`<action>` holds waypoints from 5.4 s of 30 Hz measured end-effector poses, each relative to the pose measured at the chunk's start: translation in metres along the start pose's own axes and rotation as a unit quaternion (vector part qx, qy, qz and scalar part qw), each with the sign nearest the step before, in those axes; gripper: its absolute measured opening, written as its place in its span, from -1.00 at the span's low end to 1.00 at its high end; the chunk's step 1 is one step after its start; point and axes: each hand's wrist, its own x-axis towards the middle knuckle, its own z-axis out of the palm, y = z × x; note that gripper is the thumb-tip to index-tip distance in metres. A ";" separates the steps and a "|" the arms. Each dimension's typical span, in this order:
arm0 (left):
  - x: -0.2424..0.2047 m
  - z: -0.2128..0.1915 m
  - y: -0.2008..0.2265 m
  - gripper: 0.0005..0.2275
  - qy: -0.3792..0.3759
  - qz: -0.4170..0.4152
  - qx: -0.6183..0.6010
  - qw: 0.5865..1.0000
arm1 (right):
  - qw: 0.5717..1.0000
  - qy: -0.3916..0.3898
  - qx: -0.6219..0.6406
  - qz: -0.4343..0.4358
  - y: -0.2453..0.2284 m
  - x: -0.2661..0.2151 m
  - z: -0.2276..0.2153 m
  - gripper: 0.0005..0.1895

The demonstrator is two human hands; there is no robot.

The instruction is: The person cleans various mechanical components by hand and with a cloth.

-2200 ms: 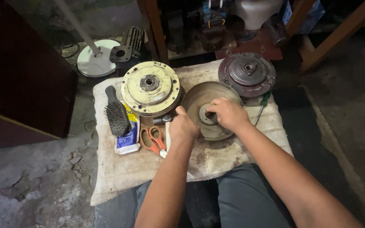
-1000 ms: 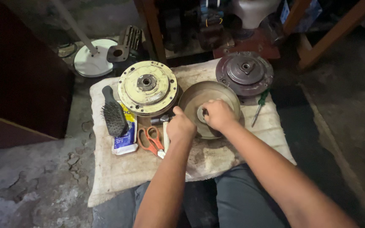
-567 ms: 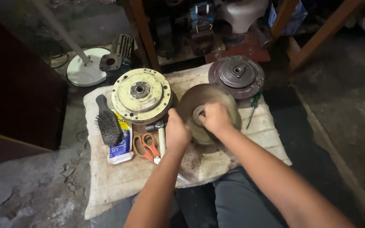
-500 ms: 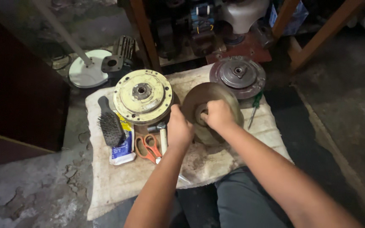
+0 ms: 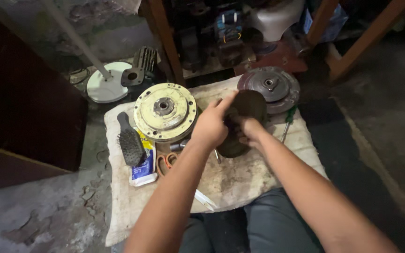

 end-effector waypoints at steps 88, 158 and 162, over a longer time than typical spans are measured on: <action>-0.010 0.003 -0.029 -0.27 0.074 -0.041 -0.014 0.996 | 0.895 0.089 -0.339 -0.276 -0.032 -0.029 -0.016 -0.66; -0.037 0.044 -0.073 -0.49 -0.047 -0.347 0.107 0.931 | 0.839 0.067 -0.348 -0.413 -0.048 -0.092 -0.036 -0.76; -0.038 0.044 -0.071 -0.43 -0.055 -0.353 0.110 0.928 | 0.842 0.044 -0.365 -0.395 -0.051 -0.095 -0.034 -0.81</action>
